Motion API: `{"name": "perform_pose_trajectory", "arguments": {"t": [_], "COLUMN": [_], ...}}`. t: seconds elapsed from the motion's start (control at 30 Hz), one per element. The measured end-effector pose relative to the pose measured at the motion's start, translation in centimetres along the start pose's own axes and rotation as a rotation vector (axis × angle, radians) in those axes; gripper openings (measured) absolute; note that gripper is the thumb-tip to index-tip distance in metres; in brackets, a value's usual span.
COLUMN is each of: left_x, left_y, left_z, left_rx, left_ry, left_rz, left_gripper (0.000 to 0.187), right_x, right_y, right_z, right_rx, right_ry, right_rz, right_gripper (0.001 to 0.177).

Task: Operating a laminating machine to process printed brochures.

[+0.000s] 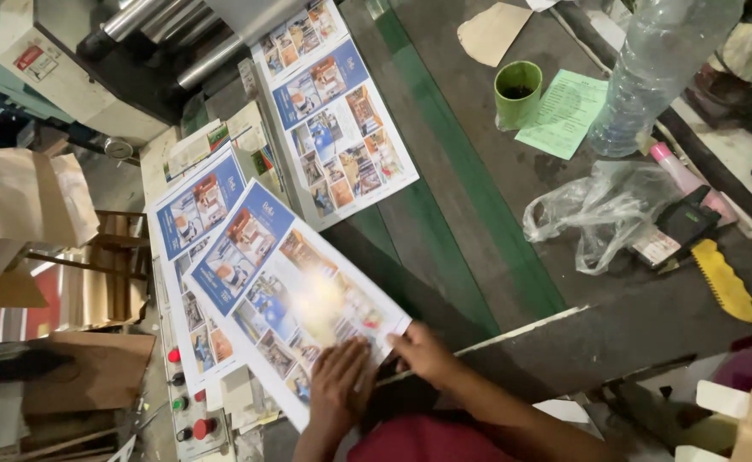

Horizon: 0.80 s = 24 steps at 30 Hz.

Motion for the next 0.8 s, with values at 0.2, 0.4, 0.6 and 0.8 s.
{"name": "perform_pose_trajectory", "arguments": {"t": [0.2,0.4,0.6,0.8], "left_x": [0.7,3.3,4.6,5.2], "left_y": [-9.0,-18.4,-18.3,-18.8], "left_z": [2.7,3.0,3.6,4.1], "left_rx": [-0.051,-0.161,-0.307,-0.316], "left_ry": [0.069,0.157,-0.087,-0.081], "left_rz": [0.283,0.433,0.440,0.370], "left_gripper": [0.025,0.020,0.091,0.073], "right_x": [2.7,7.2,12.1,12.5], "right_y": [-1.7,-2.3,-2.8,-2.0], "right_z": [5.4,10.6,11.7,10.8], "right_rx": [0.080,0.080,0.089,0.103], "right_ry": [0.284,0.501,0.656,0.705], "right_rz": [0.202,0.247,0.350,0.325], "right_gripper": [0.025,0.028,0.027,0.028]}}
Point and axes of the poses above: each hand's wrist, its own x-axis away from the middle knuckle, its own z-axis out of the back of the hand, y = z × x, the point moved 2 cm from there along -x, towards the middle knuckle, and after that the axes turned 8 degrees about z, right-handed, at the moved point
